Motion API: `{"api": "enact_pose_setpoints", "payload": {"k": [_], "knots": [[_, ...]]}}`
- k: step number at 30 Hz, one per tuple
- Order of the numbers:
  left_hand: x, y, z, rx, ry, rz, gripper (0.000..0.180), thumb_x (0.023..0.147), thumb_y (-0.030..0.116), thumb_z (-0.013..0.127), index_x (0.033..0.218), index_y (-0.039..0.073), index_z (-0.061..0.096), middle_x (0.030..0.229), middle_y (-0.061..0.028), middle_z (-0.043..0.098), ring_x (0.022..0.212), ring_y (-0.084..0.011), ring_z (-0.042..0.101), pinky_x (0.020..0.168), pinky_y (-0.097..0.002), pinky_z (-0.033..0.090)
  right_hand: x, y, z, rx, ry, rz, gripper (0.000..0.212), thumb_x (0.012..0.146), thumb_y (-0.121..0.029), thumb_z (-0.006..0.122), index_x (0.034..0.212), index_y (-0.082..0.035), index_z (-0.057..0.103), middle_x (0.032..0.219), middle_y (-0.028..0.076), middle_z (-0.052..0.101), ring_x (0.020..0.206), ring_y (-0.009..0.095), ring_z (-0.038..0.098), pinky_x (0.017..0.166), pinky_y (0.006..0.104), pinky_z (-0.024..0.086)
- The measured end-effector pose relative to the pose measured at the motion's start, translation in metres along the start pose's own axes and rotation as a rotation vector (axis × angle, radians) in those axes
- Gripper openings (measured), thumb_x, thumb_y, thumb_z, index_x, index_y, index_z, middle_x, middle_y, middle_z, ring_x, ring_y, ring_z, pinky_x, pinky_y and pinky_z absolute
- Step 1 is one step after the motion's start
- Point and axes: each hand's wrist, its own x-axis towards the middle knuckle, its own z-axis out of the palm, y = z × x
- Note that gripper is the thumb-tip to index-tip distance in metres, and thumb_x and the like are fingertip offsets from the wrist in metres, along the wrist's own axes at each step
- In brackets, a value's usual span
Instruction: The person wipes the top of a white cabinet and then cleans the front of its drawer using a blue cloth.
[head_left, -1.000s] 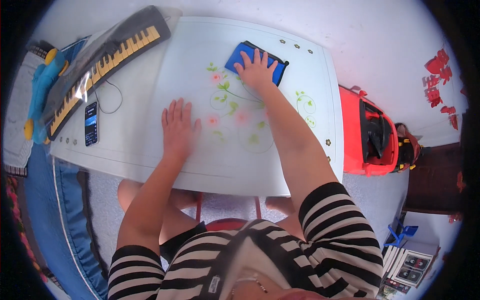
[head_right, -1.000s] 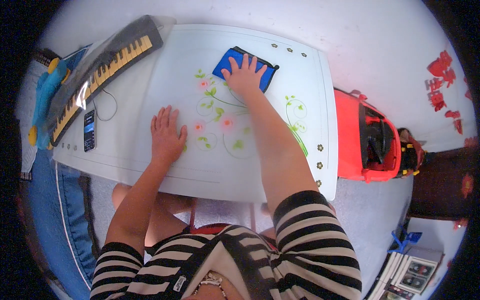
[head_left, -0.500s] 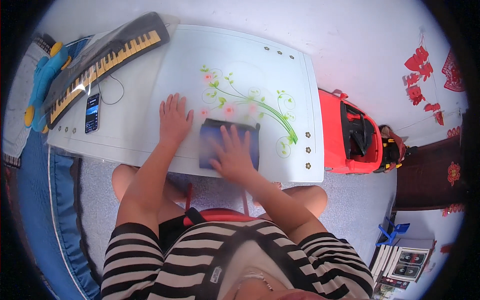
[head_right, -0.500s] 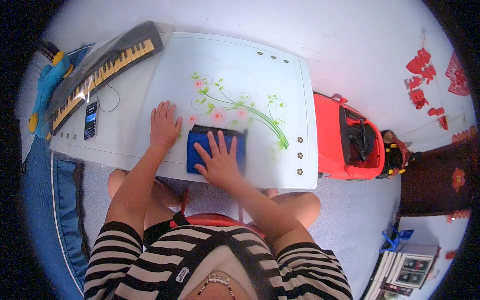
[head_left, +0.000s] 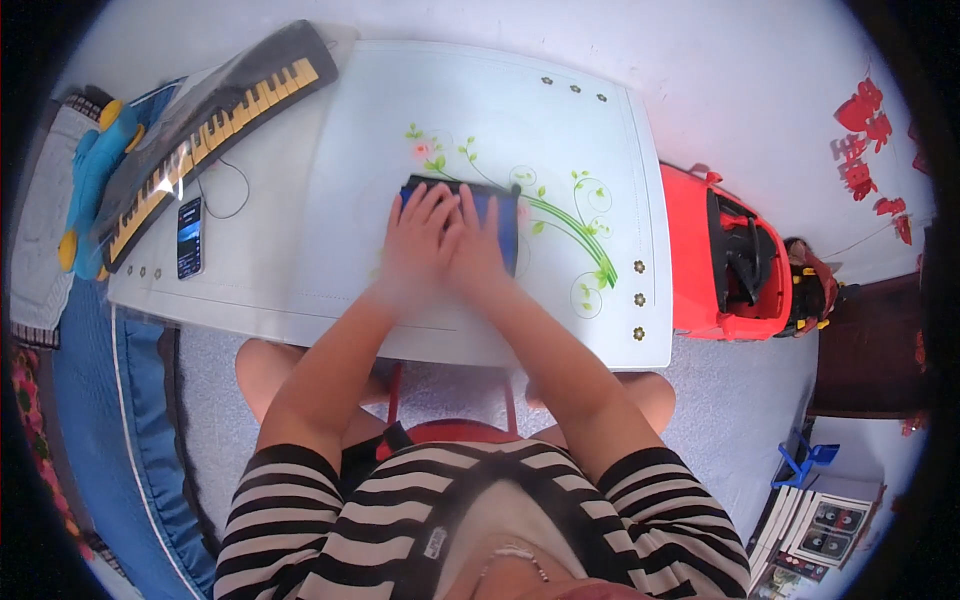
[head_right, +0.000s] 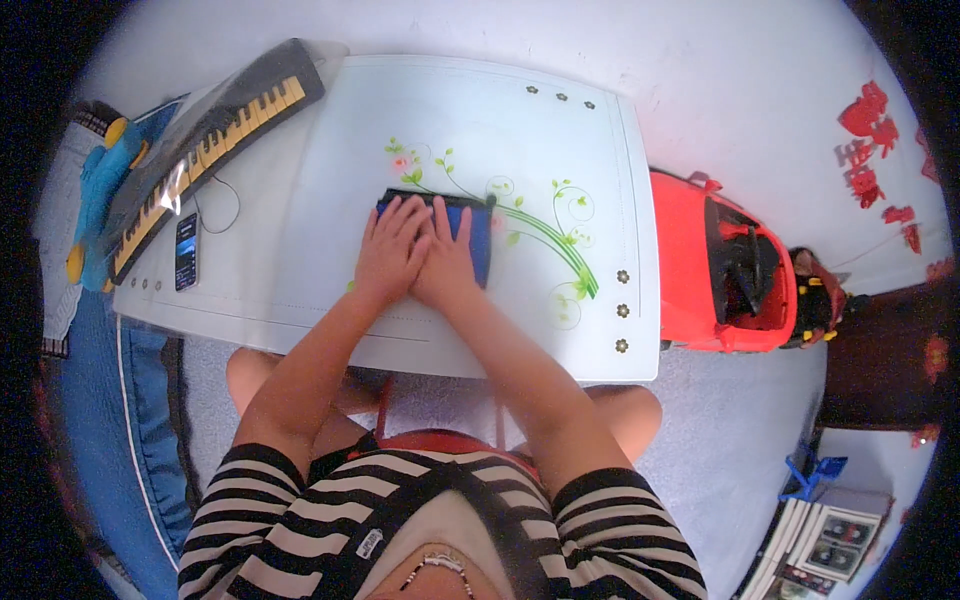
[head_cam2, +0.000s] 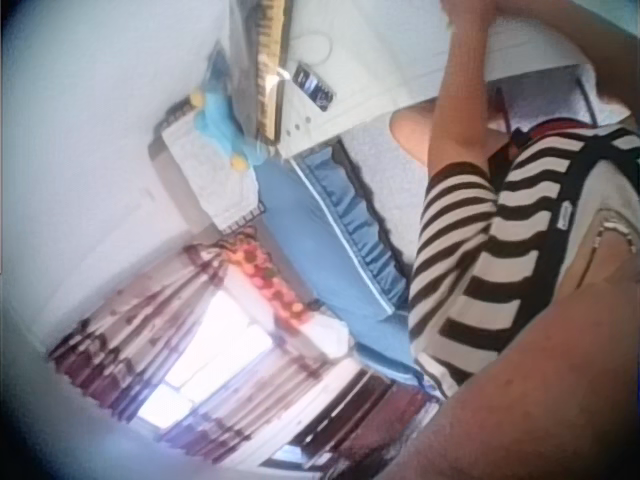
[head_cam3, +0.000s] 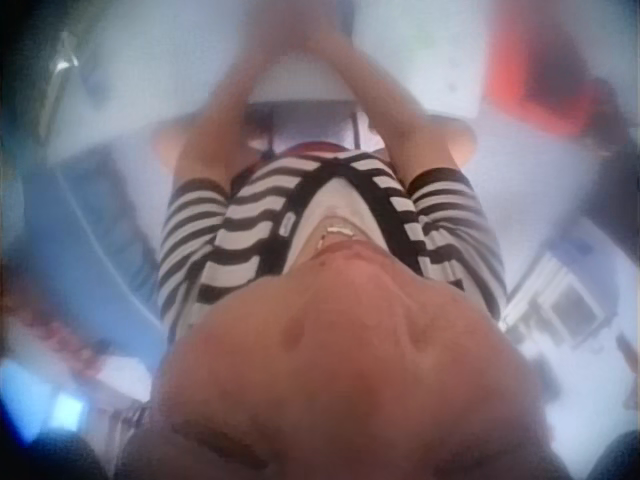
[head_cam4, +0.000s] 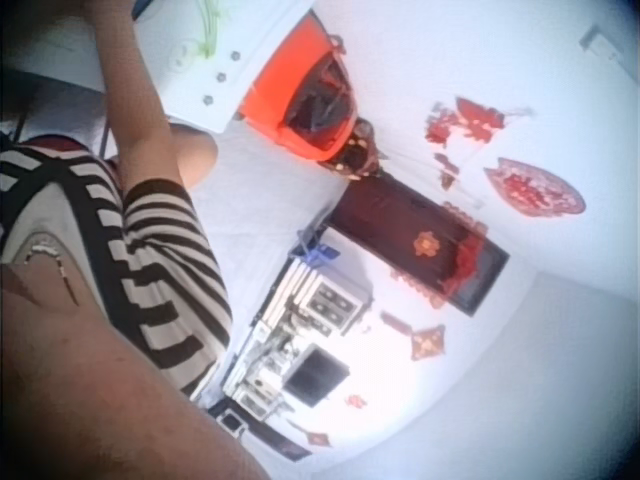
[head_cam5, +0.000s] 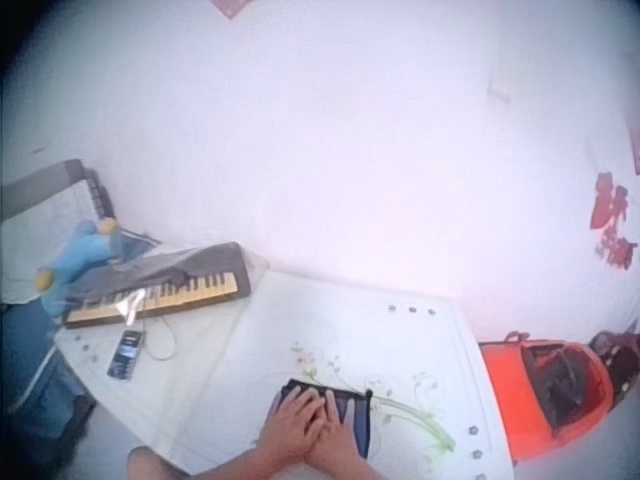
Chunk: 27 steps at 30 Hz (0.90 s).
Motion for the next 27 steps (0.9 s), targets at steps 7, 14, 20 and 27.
{"api": "enact_pose_setpoints", "payload": {"k": [7, 14, 20, 27], "knots": [[0.087, -0.04, 0.021, 0.081, -0.024, 0.059, 0.049, 0.104, 0.039, 0.043, 0.148, 0.019, 0.049, 0.159, -0.0084, 0.04, 0.148, -0.0344, 0.032, 0.122, -0.0548, 0.017, 0.071, 0.039, 0.014, -0.127, 0.126, 0.042, 0.065, 0.098, -0.038, 0.044, 0.156, -0.011, 0.036, 0.163, 0.013, 0.031, 0.153, 0.039, 0.018, 0.118, 0.0691, 0.007], [0.124, -0.052, 0.034, 0.101, -0.065, 0.092, 0.049, 0.104, 0.04, 0.041, 0.151, 0.025, 0.046, 0.159, -0.0099, 0.04, 0.149, -0.0361, 0.03, 0.121, -0.0599, 0.017, 0.097, 0.06, 0.022, -0.16, 0.2, 0.072, 0.063, 0.099, -0.038, 0.042, 0.155, -0.011, 0.038, 0.161, 0.014, 0.036, 0.152, 0.039, 0.022, 0.117, 0.0693, 0.011], [0.058, -0.022, 0.032, 0.122, -0.08, 0.086, 0.052, 0.103, 0.04, 0.044, 0.152, 0.024, 0.044, 0.16, -0.0107, 0.037, 0.15, -0.0371, 0.027, 0.118, -0.0674, 0.013, 0.029, 0.032, 0.003, -0.166, 0.094, 0.041, 0.065, 0.098, -0.038, 0.046, 0.156, -0.01, 0.037, 0.162, 0.015, 0.034, 0.152, 0.042, 0.022, 0.117, 0.0709, 0.01], [-0.04, 0.055, 0.024, 0.178, -0.144, 0.107, 0.057, 0.102, 0.044, 0.046, 0.153, 0.02, 0.042, 0.162, -0.0133, 0.032, 0.152, -0.0383, 0.023, 0.116, -0.0721, 0.007, -0.084, 0.006, -0.024, -0.048, -0.077, 0.069, 0.075, 0.095, -0.046, 0.051, 0.157, -0.01, 0.034, 0.166, 0.015, 0.024, 0.154, 0.041, 0.012, 0.117, 0.0713, 0.006]]}}
